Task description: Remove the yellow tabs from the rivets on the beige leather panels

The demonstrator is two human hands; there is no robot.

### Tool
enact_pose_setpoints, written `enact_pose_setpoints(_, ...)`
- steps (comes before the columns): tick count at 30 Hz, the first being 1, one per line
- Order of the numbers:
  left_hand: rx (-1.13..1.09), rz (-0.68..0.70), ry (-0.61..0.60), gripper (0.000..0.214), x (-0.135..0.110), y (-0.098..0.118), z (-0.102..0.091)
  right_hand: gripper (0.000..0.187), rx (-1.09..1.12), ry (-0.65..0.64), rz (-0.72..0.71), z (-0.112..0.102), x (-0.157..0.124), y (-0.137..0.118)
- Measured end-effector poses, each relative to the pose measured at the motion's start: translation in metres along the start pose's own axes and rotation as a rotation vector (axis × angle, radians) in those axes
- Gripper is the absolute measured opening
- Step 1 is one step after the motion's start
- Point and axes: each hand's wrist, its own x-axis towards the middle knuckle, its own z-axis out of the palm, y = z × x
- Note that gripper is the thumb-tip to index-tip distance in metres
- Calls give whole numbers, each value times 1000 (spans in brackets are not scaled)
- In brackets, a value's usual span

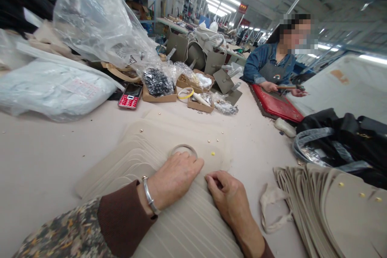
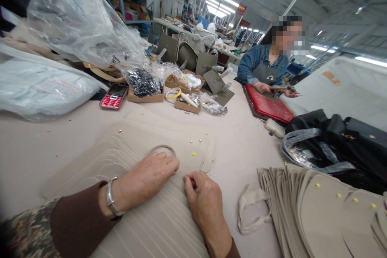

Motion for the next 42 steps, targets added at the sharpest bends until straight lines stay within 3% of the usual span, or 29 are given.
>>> enact_pose_setpoints(6, -69, -14, -9, 13, -1, -3, -5, 27, 181, -322, -30, -22, 10, 10)
enact_pose_setpoints(7, -77, -15, -9, 13, 0, -4, -7, 25, 227, -291, -28, -25, 12, 14)
enact_pose_setpoints(10, -80, -32, 2, 12, 2, -4, -8, 19, 266, 37, -40, -26, 21, 23)
enact_pose_setpoints(12, -75, -38, -5, 12, 3, -5, -7, 19, 229, 178, -84, -23, 26, 25)
enact_pose_setpoints(18, -42, -29, -6, 12, 4, -7, -1, 16, 64, 124, -68, -6, 34, 18)
enact_pose_setpoints(23, -63, -4, 7, 12, 2, -6, -1, 16, 97, 111, -64, -2, 40, 16)
enact_pose_setpoints(26, -54, -23, 68, 11, 2, -7, -3, 16, 157, 11, -49, -9, 38, 14)
enact_pose_setpoints(29, -24, -82, 120, 10, 4, -9, -5, 20, 209, -258, -43, -20, 32, 11)
enact_pose_setpoints(30, -16, -99, 121, 10, 5, -10, -6, 21, 219, -288, -58, -23, 31, 11)
enact_pose_setpoints(31, -12, -110, 114, 10, 7, -10, -6, 20, 222, -262, -82, -25, 31, 12)
enact_pose_setpoints(35, 8, -125, 64, 15, 12, -10, -7, 17, 125, 39, -190, -19, 37, 16)
enact_pose_setpoints(42, 76, -85, 10, 19, 7, -11, -9, 15, -55, 76, -128, -7, 39, 25)
